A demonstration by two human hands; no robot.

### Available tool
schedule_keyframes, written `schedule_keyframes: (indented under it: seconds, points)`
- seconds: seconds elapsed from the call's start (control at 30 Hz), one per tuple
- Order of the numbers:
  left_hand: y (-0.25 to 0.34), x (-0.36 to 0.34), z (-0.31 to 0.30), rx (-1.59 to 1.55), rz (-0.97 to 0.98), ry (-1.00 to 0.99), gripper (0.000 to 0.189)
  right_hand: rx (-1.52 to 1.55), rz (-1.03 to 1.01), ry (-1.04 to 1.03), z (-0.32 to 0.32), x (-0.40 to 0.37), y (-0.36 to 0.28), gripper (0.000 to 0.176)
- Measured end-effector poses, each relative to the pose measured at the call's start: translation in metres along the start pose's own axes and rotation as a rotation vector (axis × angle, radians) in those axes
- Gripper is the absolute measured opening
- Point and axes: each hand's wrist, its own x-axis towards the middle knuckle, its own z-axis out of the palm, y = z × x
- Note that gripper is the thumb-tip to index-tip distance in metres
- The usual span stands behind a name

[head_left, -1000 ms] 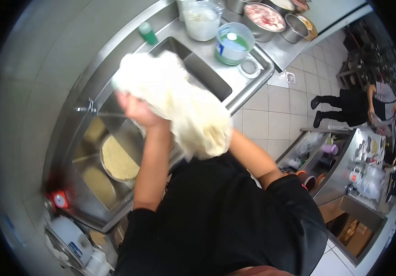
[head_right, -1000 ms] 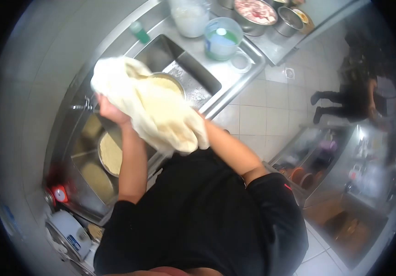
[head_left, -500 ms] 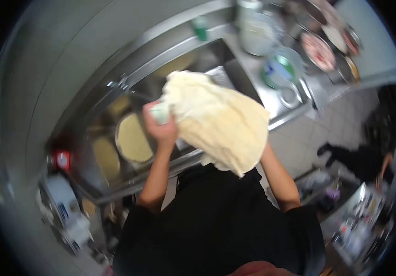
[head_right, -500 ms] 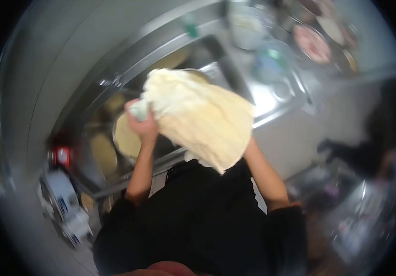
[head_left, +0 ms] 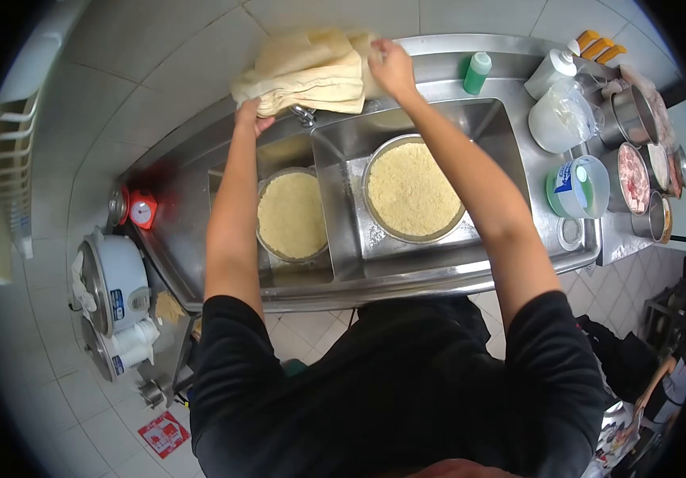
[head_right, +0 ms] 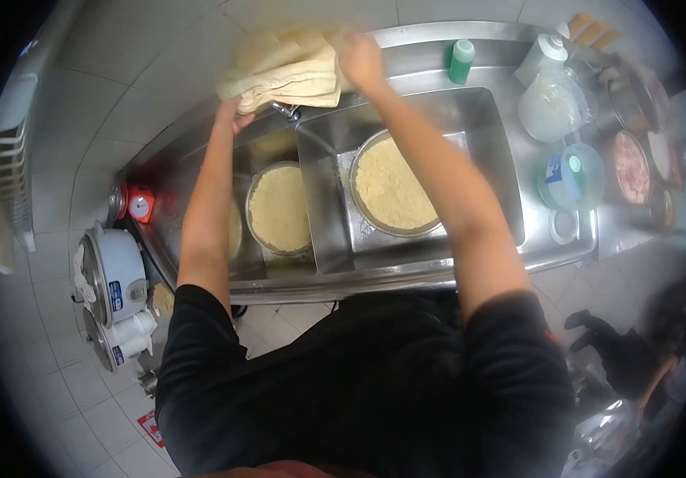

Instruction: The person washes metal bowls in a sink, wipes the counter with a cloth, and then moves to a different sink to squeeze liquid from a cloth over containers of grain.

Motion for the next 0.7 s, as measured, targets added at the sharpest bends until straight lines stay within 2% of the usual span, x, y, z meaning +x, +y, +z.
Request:
schedule_keyframes:
  seconds: [0.03, 0.07, 0.13, 0.17, 0.2, 0.27, 0.3, 0.37, 0.43, 0.5, 0.57, 0.6, 0.63, 0.67, 0.7]
  points:
    - [-0.010, 0.003, -0.001, -0.083, -0.100, -0.144, 0.042, 0.027, -0.083, 0.018, -0.009, -0.022, 0.005, 0.037]
    - [-0.016, 0.006, -0.004, -0.088, -0.104, -0.153, 0.042, 0.051, -0.165, 0.033, -0.025, -0.054, 0.008, 0.037]
    - [-0.030, 0.006, -0.018, -0.056, -0.273, -0.366, 0.047, 0.096, -0.051, -0.099, -0.054, -0.112, 0.021, 0.037]
    - [-0.032, -0.001, -0.023, 0.042, -0.226, -0.254, 0.039, 0.095, -0.008, -0.132, -0.066, -0.139, 0.031, 0.036]
    - [-0.029, -0.012, -0.028, 0.043, -0.233, -0.254, 0.039, 0.096, 0.033, -0.166, -0.076, -0.164, 0.041, 0.036]
    - [-0.009, -0.039, -0.033, 0.740, 0.035, -0.075, 0.028, 0.128, 0.185, -0.184, -0.096, -0.208, 0.046, 0.037]
    - [0.000, -0.058, -0.031, 0.752, 0.028, -0.083, 0.028, 0.119, 0.221, -0.190, -0.102, -0.231, 0.046, 0.038]
    - [0.021, -0.088, -0.008, 0.989, 0.815, 0.097, 0.024, 0.139, 0.311, -0.234, -0.113, -0.263, 0.037, 0.038]
    - [0.031, -0.087, 0.029, 1.036, 1.218, -0.359, 0.030, 0.201, 0.373, -0.306, -0.114, -0.290, 0.020, 0.039]
    - [0.029, -0.103, 0.070, 1.473, 1.389, -0.659, 0.038, 0.213, 0.314, -0.382, -0.113, -0.306, 0.006, 0.040]
    - [0.013, -0.091, 0.094, 1.830, 1.308, -0.746, 0.043, 0.228, 0.282, -0.418, -0.114, -0.317, -0.005, 0.041]
    - [0.012, -0.079, 0.100, 1.841, 1.308, -0.754, 0.043, 0.166, 0.264, -0.496, -0.115, -0.321, -0.008, 0.041]
    - [0.012, -0.062, 0.109, 1.982, 1.155, -0.803, 0.040, 0.105, 0.247, -0.565, -0.117, -0.325, -0.008, 0.042]
    - [0.013, -0.045, 0.122, 2.119, 1.000, -0.849, 0.038, 0.114, 0.262, -0.547, -0.118, -0.329, -0.008, 0.042]
    - [0.001, -0.008, 0.127, 2.119, 1.042, -0.791, 0.034, 0.087, 0.228, -0.526, -0.121, -0.334, -0.006, 0.043]
